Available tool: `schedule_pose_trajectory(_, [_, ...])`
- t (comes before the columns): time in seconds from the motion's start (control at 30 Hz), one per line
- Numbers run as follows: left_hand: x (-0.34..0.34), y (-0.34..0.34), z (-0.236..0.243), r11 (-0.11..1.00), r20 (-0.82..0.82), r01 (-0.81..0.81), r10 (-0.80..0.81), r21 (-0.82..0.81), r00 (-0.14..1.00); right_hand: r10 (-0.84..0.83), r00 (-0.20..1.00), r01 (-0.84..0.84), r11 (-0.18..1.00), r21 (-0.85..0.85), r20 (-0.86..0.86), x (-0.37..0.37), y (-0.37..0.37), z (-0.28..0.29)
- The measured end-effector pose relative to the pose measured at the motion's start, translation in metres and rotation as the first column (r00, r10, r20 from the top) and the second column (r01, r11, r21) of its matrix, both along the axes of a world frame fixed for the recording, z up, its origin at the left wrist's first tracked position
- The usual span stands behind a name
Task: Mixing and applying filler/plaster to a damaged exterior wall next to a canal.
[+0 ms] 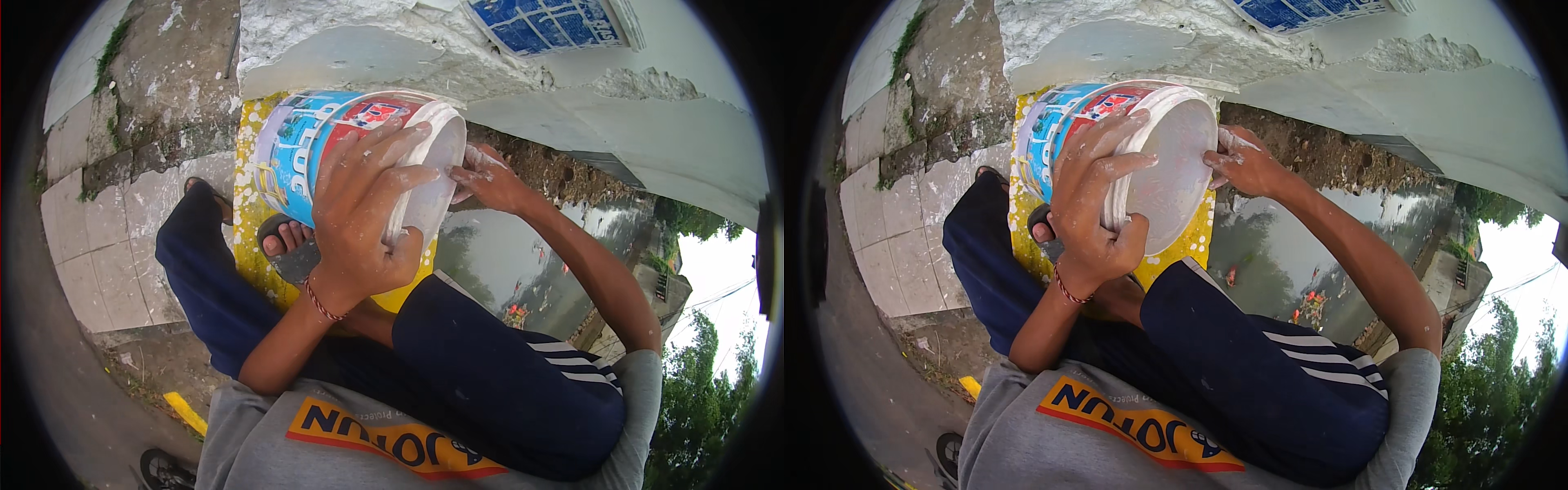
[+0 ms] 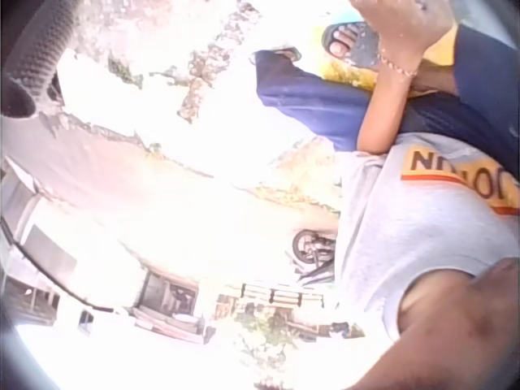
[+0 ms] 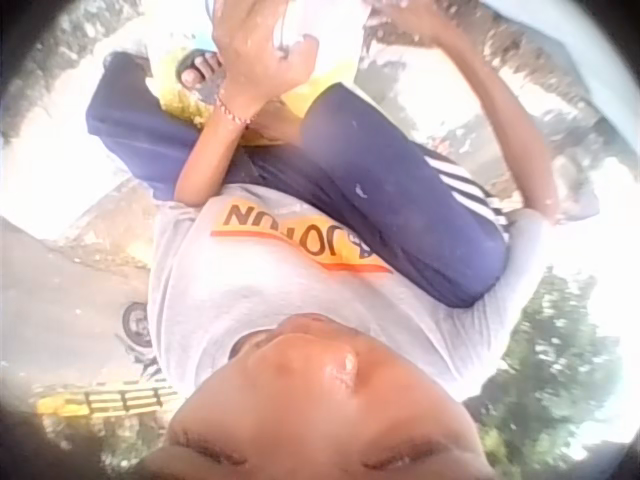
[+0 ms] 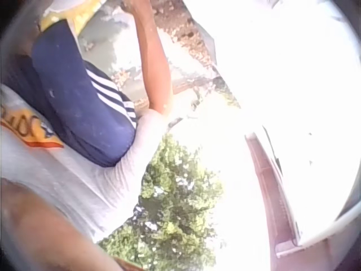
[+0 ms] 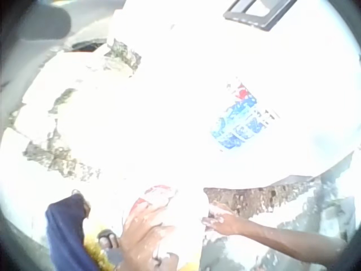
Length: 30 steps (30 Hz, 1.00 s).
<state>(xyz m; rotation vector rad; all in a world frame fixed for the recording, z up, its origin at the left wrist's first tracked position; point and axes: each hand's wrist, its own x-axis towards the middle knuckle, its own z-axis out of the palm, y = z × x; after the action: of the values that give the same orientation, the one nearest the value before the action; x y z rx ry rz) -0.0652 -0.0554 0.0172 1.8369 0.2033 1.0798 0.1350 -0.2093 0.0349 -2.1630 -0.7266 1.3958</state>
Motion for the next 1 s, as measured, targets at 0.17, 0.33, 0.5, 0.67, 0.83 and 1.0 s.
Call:
schedule_pose_trajectory(0.17, [0.001,-0.001,-0.002,1.0,0.001,0.015,-0.015,0.011,1.0,-0.1,0.973,0.104,0.995,-0.01,0.209,-0.011,0.0,-0.009])
schedule_pose_trajectory(0.33, [0.001,-0.002,0.0,1.0,0.001,-0.001,0.001,0.014,1.0,0.151,0.685,-0.198,0.98,-0.018,0.712,-0.026,0.006,-0.009])
schedule_pose_trajectory(0.5, [0.001,-0.006,0.002,1.0,0.004,-0.018,0.018,0.018,1.0,0.063,0.67,-0.139,0.989,0.042,0.74,-0.025,0.009,-0.016])
schedule_pose_trajectory(0.67, [0.001,-0.011,0.001,0.999,-0.009,-0.044,0.044,0.026,0.999,-0.032,0.719,-0.074,0.99,0.123,0.694,-0.025,0.012,-0.023])
schedule_pose_trajectory(0.83, [0.001,-0.013,0.001,0.998,-0.008,-0.062,0.062,0.024,0.998,-0.031,0.674,-0.133,0.978,0.162,0.738,-0.022,0.012,-0.028])
schedule_pose_trajectory(1.0, [0.0,-0.011,0.0,0.998,-0.01,-0.056,0.056,0.025,0.998,0.024,0.62,-0.18,0.977,0.112,0.784,-0.023,0.012,-0.025])
